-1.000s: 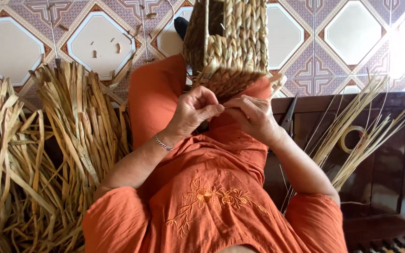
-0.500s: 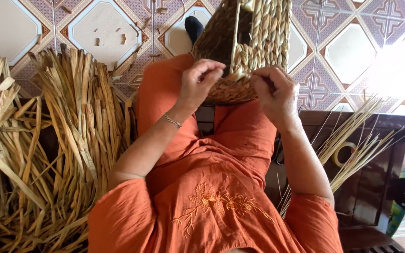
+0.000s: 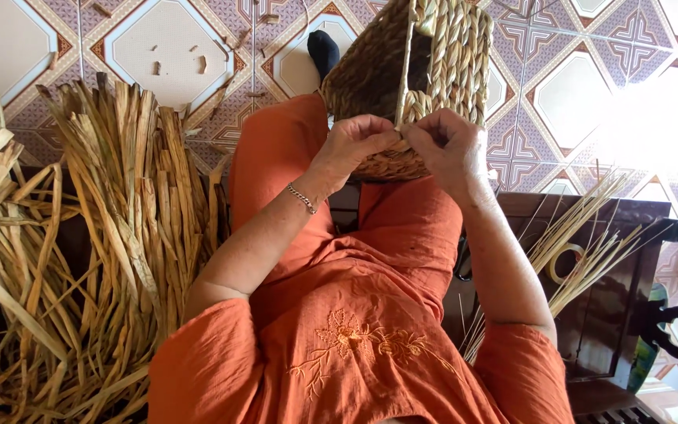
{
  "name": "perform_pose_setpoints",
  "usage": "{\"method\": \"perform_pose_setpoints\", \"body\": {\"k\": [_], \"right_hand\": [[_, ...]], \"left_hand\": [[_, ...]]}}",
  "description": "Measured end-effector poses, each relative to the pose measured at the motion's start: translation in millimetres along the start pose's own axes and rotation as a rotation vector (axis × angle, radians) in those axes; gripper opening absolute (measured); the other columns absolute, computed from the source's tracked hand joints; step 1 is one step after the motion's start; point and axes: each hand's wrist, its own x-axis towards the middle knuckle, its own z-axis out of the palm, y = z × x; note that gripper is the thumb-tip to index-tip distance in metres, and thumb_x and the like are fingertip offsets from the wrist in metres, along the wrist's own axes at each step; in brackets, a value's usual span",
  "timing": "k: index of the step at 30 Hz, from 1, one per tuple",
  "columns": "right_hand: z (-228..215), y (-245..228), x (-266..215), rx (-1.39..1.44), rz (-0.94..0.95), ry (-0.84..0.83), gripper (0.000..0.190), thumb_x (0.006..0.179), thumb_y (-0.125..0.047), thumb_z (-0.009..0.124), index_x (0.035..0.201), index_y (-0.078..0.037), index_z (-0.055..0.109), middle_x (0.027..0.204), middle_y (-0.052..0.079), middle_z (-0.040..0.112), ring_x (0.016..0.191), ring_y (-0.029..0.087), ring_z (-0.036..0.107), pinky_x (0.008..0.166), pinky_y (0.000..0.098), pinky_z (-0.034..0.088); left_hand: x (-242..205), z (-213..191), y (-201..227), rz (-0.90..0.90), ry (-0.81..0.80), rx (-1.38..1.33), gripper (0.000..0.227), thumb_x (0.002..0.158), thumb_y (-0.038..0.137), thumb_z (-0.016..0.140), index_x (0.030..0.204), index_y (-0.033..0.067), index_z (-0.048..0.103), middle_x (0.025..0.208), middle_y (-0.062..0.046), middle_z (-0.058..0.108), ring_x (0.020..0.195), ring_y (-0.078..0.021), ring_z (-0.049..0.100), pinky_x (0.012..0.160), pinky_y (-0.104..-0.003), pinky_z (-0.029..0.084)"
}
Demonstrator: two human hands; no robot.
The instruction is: The person weaves a basket by threading dried plant fiber strips along the frame, cutting excess material with scissors, and wrapping strips around the rim and handles by hand.
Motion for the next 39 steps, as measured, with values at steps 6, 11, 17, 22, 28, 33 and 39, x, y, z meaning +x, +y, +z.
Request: {"method": "perform_pose_setpoints", "body": {"k": [6, 11, 17, 22, 28, 33, 39], "right_hand": [[-7, 9, 8, -0.038, -0.021, -0.067, 0.017, 0.093, -0.016, 0.080, 0.090, -0.002, 0.072, 0.075, 0.001, 0.070, 0.063, 0.004, 0.060, 0.054, 0.0221, 0.049], [-13, 9, 17, -0.086, -0.023, -0.130, 0.018, 0.090, -0.016, 0.081, 0.087, -0.002, 0.072, 0.070, 0.000, 0.067, 0.062, 0.004, 0.057, 0.053, 0.0236, 0.047], [-15, 19, 36, -0.198, 0.070, -0.222, 0.013, 0.083, -0.013, 0.080, 0.081, -0.004, 0.070, 0.070, 0.003, 0.067, 0.059, 0.006, 0.059, 0.052, 0.0243, 0.050], [-8, 27, 55, -0.392, 0.040, -0.338, 0.012, 0.084, -0.010, 0.076, 0.077, -0.008, 0.066, 0.070, 0.005, 0.067, 0.056, 0.010, 0.060, 0.049, 0.0281, 0.053], [-8, 31, 47, -0.406, 0.006, -0.312, 0.012, 0.089, -0.009, 0.071, 0.078, -0.007, 0.066, 0.069, 0.005, 0.066, 0.055, 0.010, 0.061, 0.053, 0.0266, 0.056], [-4, -1, 45, -0.443, 0.046, -0.307, 0.009, 0.085, -0.008, 0.071, 0.077, -0.005, 0.067, 0.068, 0.005, 0.066, 0.056, 0.011, 0.061, 0.055, 0.0291, 0.057], [-7, -3, 42, -0.494, 0.005, -0.340, 0.010, 0.092, -0.005, 0.066, 0.082, -0.005, 0.069, 0.069, 0.008, 0.069, 0.056, 0.015, 0.064, 0.057, 0.0299, 0.059]], "left_hand": [[6, -6, -11, -0.023, -0.075, -0.020, 0.025, 0.100, 0.016, 0.070, 0.119, 0.0008, 0.071, 0.105, -0.002, 0.074, 0.096, -0.0067, 0.067, 0.089, -0.022, 0.056], [10, -8, -15, -0.009, -0.115, 0.000, 0.021, 0.101, 0.013, 0.066, 0.119, 0.0031, 0.071, 0.105, 0.000, 0.073, 0.095, -0.0066, 0.066, 0.088, -0.022, 0.056], [20, -14, -21, 0.020, -0.144, -0.053, 0.017, 0.098, 0.008, 0.072, 0.114, 0.0027, 0.073, 0.103, -0.002, 0.073, 0.092, -0.0076, 0.067, 0.084, -0.023, 0.056], [22, -12, -2, -0.016, -0.186, -0.039, 0.022, 0.090, 0.008, 0.078, 0.110, 0.0013, 0.074, 0.100, -0.006, 0.078, 0.091, -0.0119, 0.074, 0.086, -0.025, 0.062], [28, -15, -5, 0.021, -0.191, -0.032, 0.022, 0.092, 0.008, 0.078, 0.111, -0.0006, 0.074, 0.100, -0.006, 0.077, 0.087, -0.0096, 0.072, 0.081, -0.024, 0.062], [29, -18, -17, 0.068, -0.178, -0.008, 0.020, 0.094, 0.006, 0.078, 0.110, -0.0031, 0.074, 0.100, -0.006, 0.075, 0.087, -0.0087, 0.069, 0.080, -0.022, 0.059], [31, -15, -3, 0.054, -0.221, 0.006, 0.019, 0.093, 0.003, 0.075, 0.110, -0.0026, 0.071, 0.099, -0.006, 0.076, 0.087, -0.0089, 0.070, 0.082, -0.022, 0.060]]}}
